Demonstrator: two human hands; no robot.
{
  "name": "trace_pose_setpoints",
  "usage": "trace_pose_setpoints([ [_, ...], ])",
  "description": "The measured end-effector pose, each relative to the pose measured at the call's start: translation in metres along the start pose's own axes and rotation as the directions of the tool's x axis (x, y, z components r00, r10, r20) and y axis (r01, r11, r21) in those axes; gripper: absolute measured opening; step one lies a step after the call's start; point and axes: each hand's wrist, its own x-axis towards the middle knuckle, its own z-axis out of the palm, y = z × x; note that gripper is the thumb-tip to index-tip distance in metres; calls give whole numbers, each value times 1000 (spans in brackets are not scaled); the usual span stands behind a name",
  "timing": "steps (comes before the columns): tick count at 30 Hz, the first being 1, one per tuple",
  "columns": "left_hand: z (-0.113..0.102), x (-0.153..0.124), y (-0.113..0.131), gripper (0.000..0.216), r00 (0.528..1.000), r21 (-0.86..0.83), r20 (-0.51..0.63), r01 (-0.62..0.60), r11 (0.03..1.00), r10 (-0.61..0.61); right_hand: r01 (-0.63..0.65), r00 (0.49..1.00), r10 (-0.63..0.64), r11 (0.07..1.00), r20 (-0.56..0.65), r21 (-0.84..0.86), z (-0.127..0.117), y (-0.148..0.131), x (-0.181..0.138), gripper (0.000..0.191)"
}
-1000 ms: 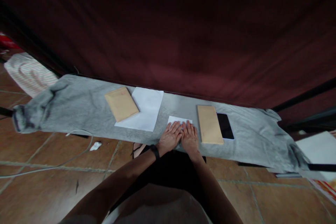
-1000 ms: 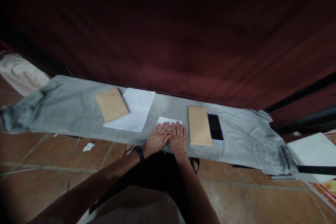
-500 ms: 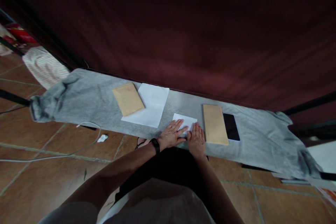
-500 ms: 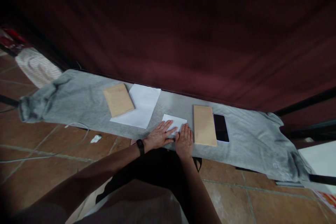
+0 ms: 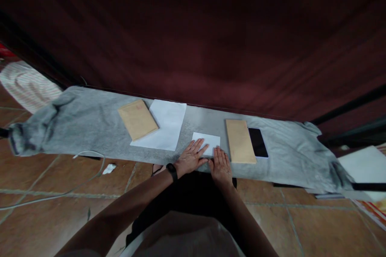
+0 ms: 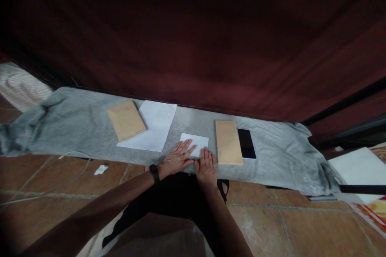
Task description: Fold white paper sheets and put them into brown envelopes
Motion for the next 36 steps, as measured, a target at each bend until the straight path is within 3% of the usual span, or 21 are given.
trace_pose_setpoints([
  [8,5,-7,-2,62,980,46,-130,158,986,-150,-40,999,40,999,-2,14,-2,-1,2,59],
  [14,15,31,29,54,998,-25,-63,11,1000,-13,-51,998,50,999,-37,-12,3,-4,1,55],
  [18,23,58,38,53,999,-60,-48,-9,998,7,-48,998,46,998,-42,-47,5,-5,2,54],
  [22,24,65,23,55,998,-49,-63,19,999,-22,-70,997,68,997,-35,-46,0,-6,5,56],
  [29,22,46,-8,56,990,36,-126,68,997,-63,-91,996,91,996,-21,-10,-4,-7,6,57],
  [36,21,36,-17,58,981,35,-132,147,988,-142,-150,989,150,987,9,54,-5,-5,11,52],
])
